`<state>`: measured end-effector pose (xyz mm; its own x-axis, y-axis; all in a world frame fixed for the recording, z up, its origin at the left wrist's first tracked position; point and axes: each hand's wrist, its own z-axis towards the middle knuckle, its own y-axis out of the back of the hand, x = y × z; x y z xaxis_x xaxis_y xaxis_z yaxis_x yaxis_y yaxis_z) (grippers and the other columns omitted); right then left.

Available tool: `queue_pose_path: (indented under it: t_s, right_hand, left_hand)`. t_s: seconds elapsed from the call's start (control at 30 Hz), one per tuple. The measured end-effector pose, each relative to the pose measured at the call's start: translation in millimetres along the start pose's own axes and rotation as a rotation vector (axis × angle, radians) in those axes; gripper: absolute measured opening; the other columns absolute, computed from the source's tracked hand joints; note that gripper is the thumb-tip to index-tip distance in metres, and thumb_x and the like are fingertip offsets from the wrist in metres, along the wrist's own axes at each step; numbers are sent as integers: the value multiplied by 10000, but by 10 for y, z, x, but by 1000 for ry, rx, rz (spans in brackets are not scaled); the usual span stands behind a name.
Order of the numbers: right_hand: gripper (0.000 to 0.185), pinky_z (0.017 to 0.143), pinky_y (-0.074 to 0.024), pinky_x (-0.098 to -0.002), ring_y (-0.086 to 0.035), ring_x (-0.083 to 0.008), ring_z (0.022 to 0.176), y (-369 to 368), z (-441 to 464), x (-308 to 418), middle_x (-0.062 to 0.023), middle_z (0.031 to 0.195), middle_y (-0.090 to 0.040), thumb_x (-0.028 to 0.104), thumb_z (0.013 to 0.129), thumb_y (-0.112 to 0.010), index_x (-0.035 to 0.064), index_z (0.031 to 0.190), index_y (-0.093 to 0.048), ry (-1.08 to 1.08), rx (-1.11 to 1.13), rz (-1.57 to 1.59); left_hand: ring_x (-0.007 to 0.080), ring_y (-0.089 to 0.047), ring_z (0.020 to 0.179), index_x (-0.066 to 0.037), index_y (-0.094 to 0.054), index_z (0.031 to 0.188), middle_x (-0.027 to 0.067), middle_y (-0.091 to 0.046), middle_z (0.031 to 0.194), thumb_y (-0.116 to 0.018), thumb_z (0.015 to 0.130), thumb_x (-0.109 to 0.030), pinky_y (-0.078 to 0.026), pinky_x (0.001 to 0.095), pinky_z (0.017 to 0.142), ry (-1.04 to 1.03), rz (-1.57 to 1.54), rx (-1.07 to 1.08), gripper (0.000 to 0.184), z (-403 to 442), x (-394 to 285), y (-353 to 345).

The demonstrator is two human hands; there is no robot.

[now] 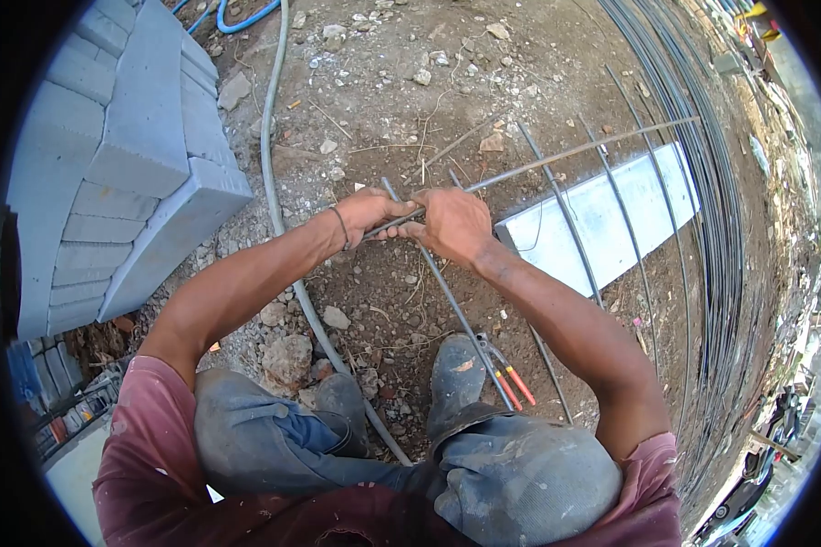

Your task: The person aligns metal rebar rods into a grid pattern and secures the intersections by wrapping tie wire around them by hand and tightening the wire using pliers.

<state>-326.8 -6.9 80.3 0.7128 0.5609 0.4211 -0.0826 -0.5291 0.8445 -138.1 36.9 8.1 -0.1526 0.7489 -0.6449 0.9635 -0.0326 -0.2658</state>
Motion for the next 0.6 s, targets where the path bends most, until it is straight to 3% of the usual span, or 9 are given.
queue_pose_path:
  t_s: [0.07,0.2,0.27,0.3,0.37,0.47,0.6]
  right_hand:
    - [427,837,-553,-492,-714,-368,960,-37,11,3,-172,946,-740,322,849,-803,55,1167,-703,-35,-141,-28]
    - [409,821,-555,-490,-715,-370,949,-38,-9,71,-166,904,-740,296,861,-789,45,1171,-698,-2,-147,39]
    - [432,819,-554,-487,-715,-373,947,-63,18,7,-163,917,-740,268,869,-773,63,1231,-657,-26,-52,79]
    - [432,819,-554,-487,-715,-373,947,-44,29,12,-163,917,-740,268,869,-773,63,1231,-657,-27,-51,81]
    - [432,832,-552,-489,-714,-372,952,-13,42,20,-166,936,-742,255,869,-767,93,1254,-658,-56,-14,113]
    - [385,840,-552,-489,-717,-367,958,-145,35,-38,-166,948,-747,262,873,-754,111,1222,-692,-89,-169,191]
    - [368,844,-554,-488,-721,-361,963,-76,9,5,-166,950,-753,253,867,-753,111,1204,-707,-60,-139,187]
  left_hand:
    - [99,-619,521,-8,-684,928,99,-719,728,-716,979,-202,-476,215,422,-3,-42,-42,203,14,-9,-15]
    - [117,-632,544,38,-654,994,120,-715,737,-702,977,-155,-485,222,428,-5,-70,-71,200,-16,-65,-66]
    - [126,-638,557,35,-575,1147,112,-705,766,-676,981,-120,-489,233,433,-28,-47,-83,249,-60,-93,-90]
    - [126,-638,557,35,-575,1147,112,-705,766,-676,981,-120,-489,233,433,-26,-46,-82,249,-53,-72,-108]
    - [130,-636,554,-25,-474,1270,108,-697,802,-664,982,-102,-489,243,435,-143,-4,-198,354,-39,-30,-146]
    - [155,-639,520,-48,-377,1343,144,-689,788,-669,963,-51,-476,265,386,-208,-111,-87,479,105,59,-87]
    - [130,-636,559,-78,-434,1341,110,-698,822,-648,979,-65,-466,236,426,-156,-64,-119,420,27,-17,-138]
